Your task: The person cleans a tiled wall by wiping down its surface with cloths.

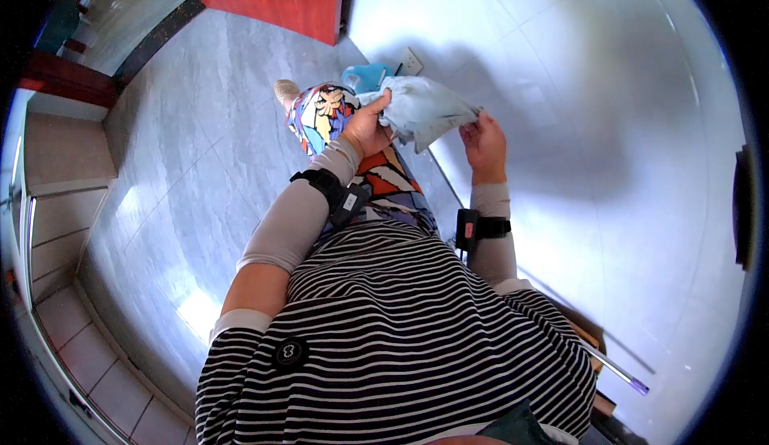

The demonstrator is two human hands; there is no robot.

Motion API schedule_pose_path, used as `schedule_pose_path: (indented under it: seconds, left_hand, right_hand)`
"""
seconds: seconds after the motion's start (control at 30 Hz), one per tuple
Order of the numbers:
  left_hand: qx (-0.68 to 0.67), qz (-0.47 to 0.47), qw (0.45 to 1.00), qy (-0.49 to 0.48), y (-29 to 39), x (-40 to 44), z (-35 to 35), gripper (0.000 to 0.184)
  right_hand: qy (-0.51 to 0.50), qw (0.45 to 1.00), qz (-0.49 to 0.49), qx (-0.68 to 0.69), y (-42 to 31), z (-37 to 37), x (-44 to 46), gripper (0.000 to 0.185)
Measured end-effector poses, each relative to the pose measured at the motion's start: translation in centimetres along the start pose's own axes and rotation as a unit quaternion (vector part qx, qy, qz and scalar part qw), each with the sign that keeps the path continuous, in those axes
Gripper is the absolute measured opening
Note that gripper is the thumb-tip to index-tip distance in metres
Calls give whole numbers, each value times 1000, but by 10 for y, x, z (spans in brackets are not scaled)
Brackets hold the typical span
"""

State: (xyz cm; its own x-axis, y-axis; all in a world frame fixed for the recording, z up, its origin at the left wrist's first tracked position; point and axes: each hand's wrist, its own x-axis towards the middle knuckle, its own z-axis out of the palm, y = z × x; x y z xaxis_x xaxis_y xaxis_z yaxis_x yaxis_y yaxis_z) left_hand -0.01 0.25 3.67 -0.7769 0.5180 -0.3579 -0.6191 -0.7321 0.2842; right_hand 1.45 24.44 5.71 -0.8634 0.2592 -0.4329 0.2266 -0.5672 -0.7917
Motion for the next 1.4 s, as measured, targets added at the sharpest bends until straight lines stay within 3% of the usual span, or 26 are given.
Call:
schedule_pose_path:
  seconds: [0.07, 0.3, 0.4, 0.5, 0.57, 0.6, 0.67, 0.73, 0.83, 0.9, 0.93, 1.0, 1.17, 1.23, 1.27, 1.33, 1.4]
  left_hand:
    - [-16, 5, 1000, -9, -1, 3, -1, 45]
    - [-90, 68, 993, 42, -5, 13, -3, 37]
    - [-126, 74, 987, 65, -1, 7, 3, 36]
    - [-169, 73, 982, 28, 1, 12, -8, 38]
    - [-132, 51, 990, -7, 2, 11, -10, 41]
    - [-131, 50, 990, -6, 2, 11, -11, 41]
    - [-102, 10, 995, -19, 4, 12, -13, 43]
    - [-65, 3, 998, -14, 3, 7, -6, 43]
    - [-3, -18, 1000, -5, 3, 3, -1, 42]
    - [20, -33, 999, -1, 2, 3, 0, 41]
    - [39, -45, 998, -4, 3, 2, 1, 42]
    - [55, -53, 997, -6, 5, 1, 1, 42]
    - [116, -85, 990, -13, 6, 0, 3, 50]
    - [116, -83, 989, -22, 3, 4, 4, 51]
    - [115, -79, 990, -31, 2, 5, 4, 52]
    - [101, -94, 990, -27, 0, 5, 7, 50]
    - [155, -47, 986, 33, 0, 3, 13, 50]
  right_hand:
    - [22, 995, -89, 34, 2, -7, -1, 16]
    - [-51, 984, -158, 70, -37, 12, -31, 18]
    - [-74, 984, -146, 62, -24, 2, -31, 18]
    - [-75, 990, -104, 62, -4, -20, -24, 16]
    - [-101, 994, 8, -42, 11, -49, -11, 19]
    - [-100, 994, 8, -41, 15, -53, -10, 19]
    - [67, 984, 8, -168, 14, -29, -28, 23]
    - [66, 980, -29, -185, 6, -20, -34, 30]
    - [-21, 974, -115, -195, -7, 9, -48, 46]
    - [-254, 908, -163, -289, -8, 21, -54, 64]
    - [-254, 908, -163, -290, -5, 25, -55, 64]
    - [-306, 854, -159, -390, 2, 32, -55, 74]
    - [-255, 861, -143, -417, 21, 28, -48, 52]
    - [-191, 910, -90, -357, 19, 25, -50, 35]
    - [-190, 910, -91, -357, 18, 25, -50, 35]
    - [-179, 952, -98, -228, 15, 25, -52, 29]
    - [-166, 963, -102, -184, 8, 27, -55, 28]
